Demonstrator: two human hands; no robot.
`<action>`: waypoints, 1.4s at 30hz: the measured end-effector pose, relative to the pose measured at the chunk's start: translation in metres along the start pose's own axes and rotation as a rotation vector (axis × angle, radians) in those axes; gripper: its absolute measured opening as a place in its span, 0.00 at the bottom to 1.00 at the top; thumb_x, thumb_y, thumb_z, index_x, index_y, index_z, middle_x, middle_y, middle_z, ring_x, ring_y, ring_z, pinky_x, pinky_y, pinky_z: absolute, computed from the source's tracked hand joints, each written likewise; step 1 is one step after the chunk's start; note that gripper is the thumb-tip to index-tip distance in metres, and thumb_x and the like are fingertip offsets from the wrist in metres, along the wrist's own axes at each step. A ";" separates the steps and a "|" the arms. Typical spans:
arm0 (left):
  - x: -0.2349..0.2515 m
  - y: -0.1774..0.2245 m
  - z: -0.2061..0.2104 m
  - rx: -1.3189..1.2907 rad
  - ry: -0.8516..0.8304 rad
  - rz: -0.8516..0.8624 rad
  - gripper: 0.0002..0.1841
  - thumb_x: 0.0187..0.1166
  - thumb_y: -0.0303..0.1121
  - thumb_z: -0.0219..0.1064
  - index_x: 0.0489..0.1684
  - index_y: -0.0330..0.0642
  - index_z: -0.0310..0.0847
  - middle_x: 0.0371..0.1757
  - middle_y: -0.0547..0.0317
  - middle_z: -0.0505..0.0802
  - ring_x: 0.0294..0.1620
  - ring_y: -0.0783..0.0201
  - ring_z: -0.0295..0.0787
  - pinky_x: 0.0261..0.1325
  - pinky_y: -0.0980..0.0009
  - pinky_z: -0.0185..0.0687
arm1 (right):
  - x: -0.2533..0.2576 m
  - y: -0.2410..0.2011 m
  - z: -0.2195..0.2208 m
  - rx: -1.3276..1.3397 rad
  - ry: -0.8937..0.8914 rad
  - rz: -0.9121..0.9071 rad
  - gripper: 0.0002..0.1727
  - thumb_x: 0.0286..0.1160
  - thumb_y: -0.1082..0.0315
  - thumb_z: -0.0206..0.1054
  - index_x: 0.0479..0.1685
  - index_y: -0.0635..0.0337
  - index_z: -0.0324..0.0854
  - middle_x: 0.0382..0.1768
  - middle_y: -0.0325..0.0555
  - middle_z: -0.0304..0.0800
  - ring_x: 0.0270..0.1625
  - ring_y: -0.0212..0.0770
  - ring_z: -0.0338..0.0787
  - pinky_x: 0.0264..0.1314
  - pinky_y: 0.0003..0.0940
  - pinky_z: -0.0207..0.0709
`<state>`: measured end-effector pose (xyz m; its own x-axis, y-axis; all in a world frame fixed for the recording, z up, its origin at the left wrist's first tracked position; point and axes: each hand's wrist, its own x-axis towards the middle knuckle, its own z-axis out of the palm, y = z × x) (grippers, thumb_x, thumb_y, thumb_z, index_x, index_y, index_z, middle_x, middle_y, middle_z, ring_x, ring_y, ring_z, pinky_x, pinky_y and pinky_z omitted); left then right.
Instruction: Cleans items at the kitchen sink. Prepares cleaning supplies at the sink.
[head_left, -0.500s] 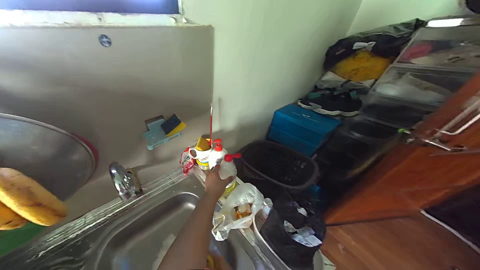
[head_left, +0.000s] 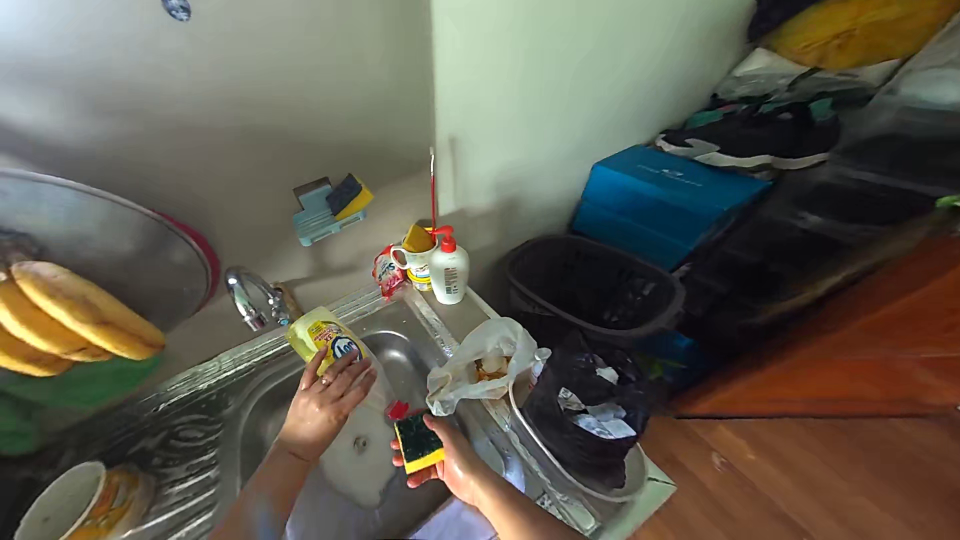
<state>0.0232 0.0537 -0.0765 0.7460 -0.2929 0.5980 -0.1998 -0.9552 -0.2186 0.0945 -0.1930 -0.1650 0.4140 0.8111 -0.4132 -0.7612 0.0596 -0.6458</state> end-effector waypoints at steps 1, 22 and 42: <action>-0.010 0.000 -0.005 0.037 -0.045 0.023 0.20 0.81 0.26 0.60 0.63 0.63 0.89 0.69 0.67 0.91 0.77 0.59 0.81 0.86 0.40 0.60 | 0.001 0.000 0.000 -0.003 -0.002 0.009 0.29 0.95 0.48 0.33 0.79 0.54 0.66 0.60 0.61 0.91 0.53 0.60 0.95 0.44 0.52 0.91; 0.156 0.057 0.077 -0.897 -0.007 -1.027 0.33 0.72 0.35 0.80 0.77 0.36 0.74 0.65 0.39 0.89 0.65 0.45 0.89 0.70 0.43 0.82 | 0.002 0.011 0.006 -0.855 0.016 -0.178 0.16 0.82 0.58 0.66 0.48 0.64 0.84 0.33 0.45 0.86 0.35 0.36 0.84 0.44 0.38 0.80; -0.163 0.007 -0.239 0.166 -1.175 -1.303 0.42 0.64 0.58 0.79 0.81 0.52 0.76 0.74 0.46 0.85 0.78 0.42 0.75 0.85 0.37 0.53 | 0.044 0.061 0.071 -0.817 -0.065 0.121 0.37 0.95 0.44 0.31 0.63 0.63 0.80 0.35 0.49 0.86 0.31 0.43 0.86 0.36 0.42 0.83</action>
<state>-0.2514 0.0845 0.0091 0.3889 0.8422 -0.3733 0.8492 -0.4848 -0.2091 0.0311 -0.1125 -0.1769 0.3037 0.8183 -0.4881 -0.1860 -0.4515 -0.8727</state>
